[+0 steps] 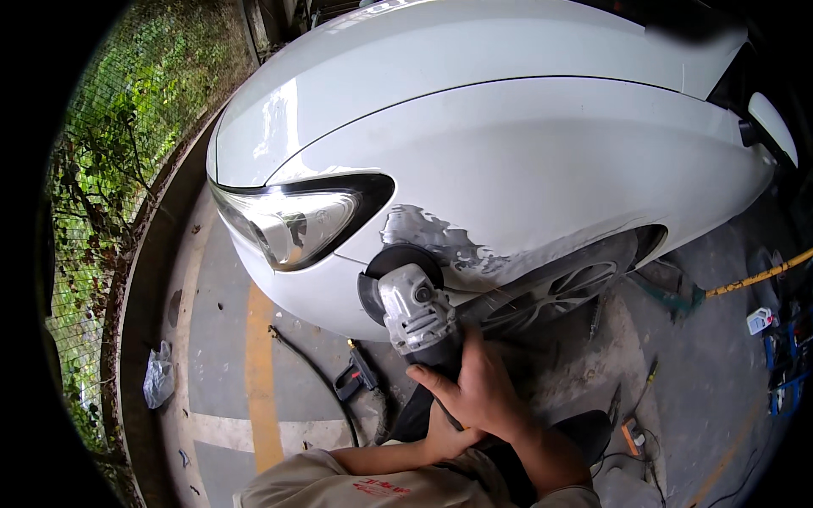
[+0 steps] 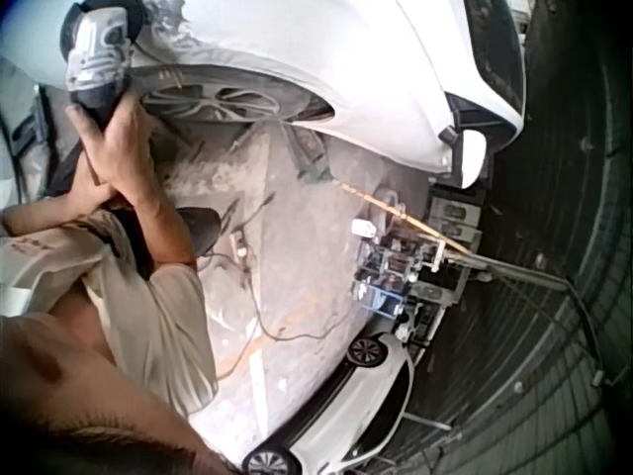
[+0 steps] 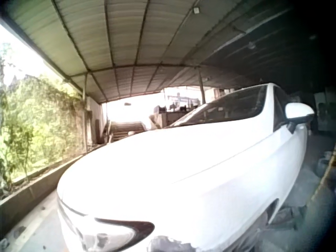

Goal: The person uses an angle grinder to remove paint and smooth the surface of a white car's front bumper. After grinding, the person uses a pneumatic air gun to blow away dust and debris from the treated area.

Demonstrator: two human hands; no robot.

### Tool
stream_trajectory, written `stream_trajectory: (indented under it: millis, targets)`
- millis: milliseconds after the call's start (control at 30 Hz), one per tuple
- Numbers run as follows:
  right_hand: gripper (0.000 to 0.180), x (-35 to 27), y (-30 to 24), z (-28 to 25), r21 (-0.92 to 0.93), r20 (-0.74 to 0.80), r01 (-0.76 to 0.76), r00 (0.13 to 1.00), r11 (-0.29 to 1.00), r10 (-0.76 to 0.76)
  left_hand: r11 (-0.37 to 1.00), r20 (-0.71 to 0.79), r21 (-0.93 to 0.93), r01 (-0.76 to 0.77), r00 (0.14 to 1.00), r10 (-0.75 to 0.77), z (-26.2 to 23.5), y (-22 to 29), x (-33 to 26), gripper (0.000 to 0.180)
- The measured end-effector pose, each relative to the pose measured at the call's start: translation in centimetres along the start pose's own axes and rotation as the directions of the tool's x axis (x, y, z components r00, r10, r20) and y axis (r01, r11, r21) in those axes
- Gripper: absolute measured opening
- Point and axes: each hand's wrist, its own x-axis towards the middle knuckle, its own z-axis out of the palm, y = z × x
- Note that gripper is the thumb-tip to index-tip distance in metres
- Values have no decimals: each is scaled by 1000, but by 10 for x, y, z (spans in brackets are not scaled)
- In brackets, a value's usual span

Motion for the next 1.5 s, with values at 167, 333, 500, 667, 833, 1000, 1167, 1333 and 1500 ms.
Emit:
stream_trajectory:
  millis: [167, 333, 500, 667, 833, 1000, 1167, 1333, 1500]
  targets:
    - [66, -10, 9, 14, -28, 18, 35, 999, 999, -34, 999, -33, -24, -29, 999, 28, -1, -11, -17, 53]
    - [63, -7, 7, 15, 20, 15, 59, 998, 998, -59, 998, -52, -59, -24, 998, 21, -2, -10, -19, 52]
    - [62, -15, 13, 7, 62, -11, 18, 1000, 998, -17, 999, 42, -36, 40, 998, -38, -1, -13, -21, 54]
    - [59, -21, 18, 1, 72, 2, -24, 1000, 997, 24, 998, 24, -28, 56, 998, -55, 6, -8, -25, 62]
    - [59, -24, 23, -2, 87, 14, -22, 1000, 996, 21, 991, 86, -53, 127, 989, -122, 7, -15, -30, 66]
    - [67, -25, 27, -4, 32, 22, 14, 1000, 999, -15, 992, 98, -47, 120, 989, -115, 11, -11, -30, 65]
    - [65, -25, 26, -5, 53, -31, 66, 997, 996, -65, 984, 100, -103, 146, 986, -136, 14, -8, -30, 65]
    - [62, -27, 31, -6, 56, -30, 69, 997, 996, -68, 989, 114, -63, 137, 985, -129, 16, -13, -32, 69]
    - [59, -26, 26, -5, 55, -9, 67, 998, 996, -67, 988, 116, -56, 143, 984, -136, 12, -13, -36, 73]
